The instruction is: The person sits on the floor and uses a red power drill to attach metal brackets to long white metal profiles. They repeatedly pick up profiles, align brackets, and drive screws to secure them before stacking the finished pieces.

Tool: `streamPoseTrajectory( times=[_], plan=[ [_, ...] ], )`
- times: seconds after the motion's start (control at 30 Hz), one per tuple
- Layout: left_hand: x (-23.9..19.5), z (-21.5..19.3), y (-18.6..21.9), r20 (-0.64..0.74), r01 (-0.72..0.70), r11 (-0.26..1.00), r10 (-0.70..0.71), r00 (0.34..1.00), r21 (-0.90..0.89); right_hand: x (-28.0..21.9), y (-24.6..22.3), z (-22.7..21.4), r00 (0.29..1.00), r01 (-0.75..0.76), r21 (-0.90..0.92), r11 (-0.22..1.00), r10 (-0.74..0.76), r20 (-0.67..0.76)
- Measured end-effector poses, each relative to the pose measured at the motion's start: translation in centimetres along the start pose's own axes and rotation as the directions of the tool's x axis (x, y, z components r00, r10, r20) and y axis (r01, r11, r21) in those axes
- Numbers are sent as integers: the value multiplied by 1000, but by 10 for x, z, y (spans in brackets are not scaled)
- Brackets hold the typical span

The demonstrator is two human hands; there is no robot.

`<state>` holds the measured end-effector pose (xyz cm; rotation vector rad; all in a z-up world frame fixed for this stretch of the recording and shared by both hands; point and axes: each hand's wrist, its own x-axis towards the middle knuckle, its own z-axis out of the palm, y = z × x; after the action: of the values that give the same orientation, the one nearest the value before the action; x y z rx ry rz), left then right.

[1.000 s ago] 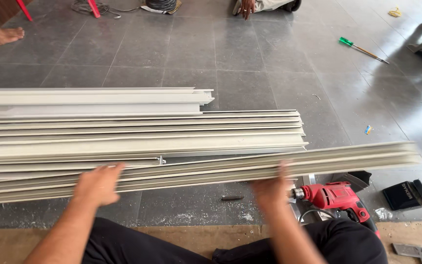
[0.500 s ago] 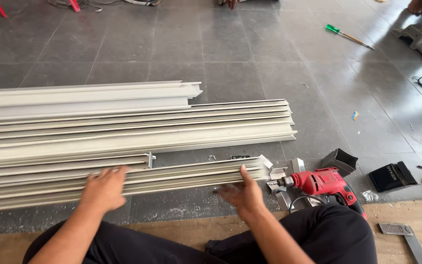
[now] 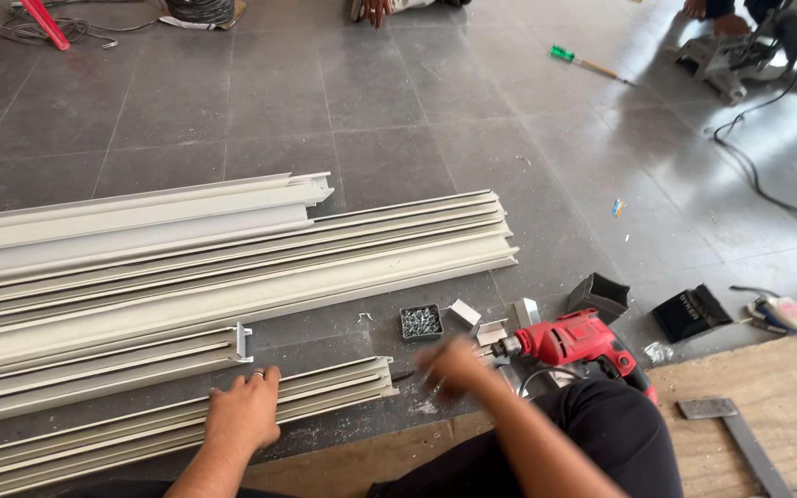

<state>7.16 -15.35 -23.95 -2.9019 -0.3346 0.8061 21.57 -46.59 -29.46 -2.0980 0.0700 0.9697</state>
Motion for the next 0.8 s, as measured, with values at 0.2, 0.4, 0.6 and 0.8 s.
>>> streamPoseTrajectory(
  times=[0.2, 0.4, 0.6, 0.8],
  plan=[
    [3, -5, 4, 83, 40, 999, -43, 996, 34, 17, 6, -77, 665, 84, -705, 704, -567, -487],
    [7, -8, 10, 105, 42, 999, -41, 994, -3, 44, 20, -61, 753, -66, -826, 560, -514, -410],
    [11, -16, 39, 124, -11, 996, 22, 992, -88, 61, 17, -66, 453, 166, -629, 760, -625, -636],
    [20, -7, 64, -1, -133, 985, 134, 991, -108, 16, -15, -47, 928, 216, 509, 833, -13, -373]
  ],
)
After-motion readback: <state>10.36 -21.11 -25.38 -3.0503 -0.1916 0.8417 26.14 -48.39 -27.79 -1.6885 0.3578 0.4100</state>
